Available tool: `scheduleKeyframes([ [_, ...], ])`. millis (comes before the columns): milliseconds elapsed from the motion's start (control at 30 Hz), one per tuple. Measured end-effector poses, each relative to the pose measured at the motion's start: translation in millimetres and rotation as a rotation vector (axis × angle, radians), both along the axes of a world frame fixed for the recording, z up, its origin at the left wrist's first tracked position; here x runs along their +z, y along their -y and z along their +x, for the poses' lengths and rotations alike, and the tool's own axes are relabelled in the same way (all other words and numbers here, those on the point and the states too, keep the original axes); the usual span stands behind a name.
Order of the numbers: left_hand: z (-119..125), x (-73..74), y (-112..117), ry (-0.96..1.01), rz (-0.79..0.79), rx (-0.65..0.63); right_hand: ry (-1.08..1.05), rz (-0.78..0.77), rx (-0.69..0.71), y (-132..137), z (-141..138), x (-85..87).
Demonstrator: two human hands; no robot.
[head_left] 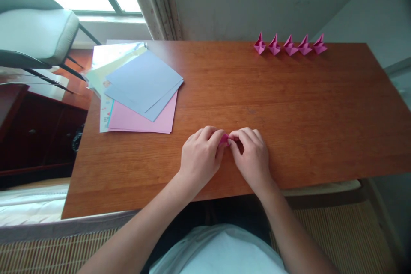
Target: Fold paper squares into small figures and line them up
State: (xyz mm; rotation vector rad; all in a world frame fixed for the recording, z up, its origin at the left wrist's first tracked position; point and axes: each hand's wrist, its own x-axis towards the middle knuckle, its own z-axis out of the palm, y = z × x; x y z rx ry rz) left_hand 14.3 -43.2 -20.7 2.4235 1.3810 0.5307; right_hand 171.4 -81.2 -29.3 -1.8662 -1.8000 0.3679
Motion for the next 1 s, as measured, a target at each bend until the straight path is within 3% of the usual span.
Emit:
scheduleKeyframes([
  [433, -9.8, -7.6, -5.8, -0.002, 0.062, -0.077, 0.027, 0.013, 0.018, 0.3, 1.6, -3.6],
  [1000, -20.6, -7.5, -14.8, 0.183, -0.073, -0.133, 0.021, 0.036, 0.019, 1.0, 1.7, -5.0],
])
